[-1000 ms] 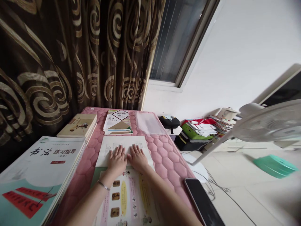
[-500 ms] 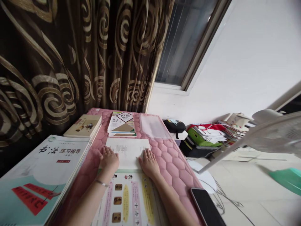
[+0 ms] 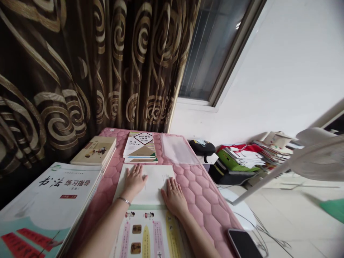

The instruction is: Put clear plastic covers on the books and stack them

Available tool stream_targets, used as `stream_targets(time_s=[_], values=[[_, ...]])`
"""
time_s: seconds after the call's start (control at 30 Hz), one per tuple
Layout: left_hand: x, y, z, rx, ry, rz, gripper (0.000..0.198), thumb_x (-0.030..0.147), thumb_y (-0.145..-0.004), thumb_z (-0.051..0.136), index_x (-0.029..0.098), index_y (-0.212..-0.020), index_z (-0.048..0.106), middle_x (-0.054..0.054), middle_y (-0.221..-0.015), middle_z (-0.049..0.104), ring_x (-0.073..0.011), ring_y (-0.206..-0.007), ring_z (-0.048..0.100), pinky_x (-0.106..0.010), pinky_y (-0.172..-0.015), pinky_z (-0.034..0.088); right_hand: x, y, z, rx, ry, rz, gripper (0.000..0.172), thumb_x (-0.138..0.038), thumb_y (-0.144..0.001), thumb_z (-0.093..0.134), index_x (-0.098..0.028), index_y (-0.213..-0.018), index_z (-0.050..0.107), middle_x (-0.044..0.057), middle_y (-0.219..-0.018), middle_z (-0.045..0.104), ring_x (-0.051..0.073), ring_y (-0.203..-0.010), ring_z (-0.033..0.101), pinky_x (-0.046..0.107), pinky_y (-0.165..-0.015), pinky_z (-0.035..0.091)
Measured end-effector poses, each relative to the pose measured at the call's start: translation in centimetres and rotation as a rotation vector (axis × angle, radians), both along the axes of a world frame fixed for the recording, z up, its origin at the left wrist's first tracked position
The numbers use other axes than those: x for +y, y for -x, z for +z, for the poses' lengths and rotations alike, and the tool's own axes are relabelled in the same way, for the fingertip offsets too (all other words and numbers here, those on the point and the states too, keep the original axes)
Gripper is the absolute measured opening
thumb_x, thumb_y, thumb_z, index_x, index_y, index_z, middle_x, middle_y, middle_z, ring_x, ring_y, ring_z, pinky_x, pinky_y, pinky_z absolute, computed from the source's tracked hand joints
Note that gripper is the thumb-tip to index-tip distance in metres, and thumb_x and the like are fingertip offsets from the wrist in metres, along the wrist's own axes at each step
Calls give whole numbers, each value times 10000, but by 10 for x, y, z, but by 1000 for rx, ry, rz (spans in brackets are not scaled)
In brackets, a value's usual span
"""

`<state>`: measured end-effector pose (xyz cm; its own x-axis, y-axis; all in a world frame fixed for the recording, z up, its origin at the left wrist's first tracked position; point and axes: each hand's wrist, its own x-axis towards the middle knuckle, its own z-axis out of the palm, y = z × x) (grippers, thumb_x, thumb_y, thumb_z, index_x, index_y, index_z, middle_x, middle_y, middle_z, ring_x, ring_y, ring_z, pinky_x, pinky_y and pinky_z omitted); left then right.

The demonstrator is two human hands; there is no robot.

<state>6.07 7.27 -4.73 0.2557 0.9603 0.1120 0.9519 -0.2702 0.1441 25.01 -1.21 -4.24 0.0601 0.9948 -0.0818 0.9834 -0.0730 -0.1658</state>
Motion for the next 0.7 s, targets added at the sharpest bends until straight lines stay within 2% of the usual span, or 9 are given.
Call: stream_targets(time_s=[0.1, 0.2, 0.27, 0.33, 0.4, 0.47, 0.57, 0.7], values=[[0, 7, -1, -2, -16, 45, 631, 456, -967, 290, 159, -1522, 326, -107, -1589, 303, -267, -1481, 266, -609, -1194, 109, 0, 1, 6, 1, 30, -8, 661, -416, -1002, 297, -19, -1530, 259, 169, -1610, 174, 276, -1504, 142, 425, -1217, 136], [0, 6, -2, -3, -30, 39, 635, 452, -965, 289, 146, -1521, 324, -109, -1589, 300, -267, -1480, 268, -612, -1195, 95, 6, 13, 22, -28, 81, -6, 639, -339, -984, 339, 22, -1509, 286, 219, -1588, 218, 334, -1489, 186, 501, -1202, 148], [1, 5, -4, -2, -29, 39, 629, 432, -966, 289, 142, -1522, 319, -111, -1594, 287, -274, -1481, 262, -622, -1192, 85, 17, 30, 33, 1, 65, 70, 626, -333, -987, 335, 30, -1497, 313, 232, -1580, 236, 347, -1486, 189, 516, -1200, 139], [2, 5, -6, 7, -22, 34, 601, 362, -963, 294, 150, -1525, 316, -112, -1599, 270, -285, -1484, 251, -632, -1187, 91, 35, 49, 38, 120, 9, 196, 629, -388, -1016, 257, -7, -1515, 296, 203, -1590, 221, 313, -1494, 176, 490, -1197, 172], [3, 7, -10, 19, -15, 20, 585, 281, -951, 299, 172, -1524, 326, -109, -1602, 265, -300, -1487, 239, -641, -1182, 92, 55, 67, 34, 234, -16, 332, 632, -455, -1024, 233, -95, -1542, 270, 144, -1602, 222, 266, -1503, 153, 465, -1197, 190], [3, 8, -12, 25, -20, 1, 580, 237, -947, 285, 186, -1522, 340, -97, -1604, 260, -307, -1490, 228, -637, -1184, 79, 73, 79, 25, 289, 10, 379, 644, -502, -1024, 215, -142, -1557, 228, 109, -1612, 205, 235, -1506, 135, 457, -1205, 168], [2, 9, -12, 7, -57, -4, 568, 224, -962, 245, 179, -1518, 349, -84, -1600, 269, -309, -1486, 236, -631, -1186, 74, 89, 80, 9, 271, 21, 334, 647, -507, -1028, 181, -137, -1556, 224, 100, -1624, 156, 209, -1511, 99, 423, -1217, 112], [-1, 6, -8, -22, -92, 22, 554, 258, -974, 245, 183, -1509, 367, -89, -1577, 329, -291, -1466, 294, -635, -1183, 88, 92, 58, -4, 191, -10, 239, 660, -496, -1025, 188, -100, -1552, 222, 114, -1627, 112, 201, -1514, 73, 405, -1220, 91]])
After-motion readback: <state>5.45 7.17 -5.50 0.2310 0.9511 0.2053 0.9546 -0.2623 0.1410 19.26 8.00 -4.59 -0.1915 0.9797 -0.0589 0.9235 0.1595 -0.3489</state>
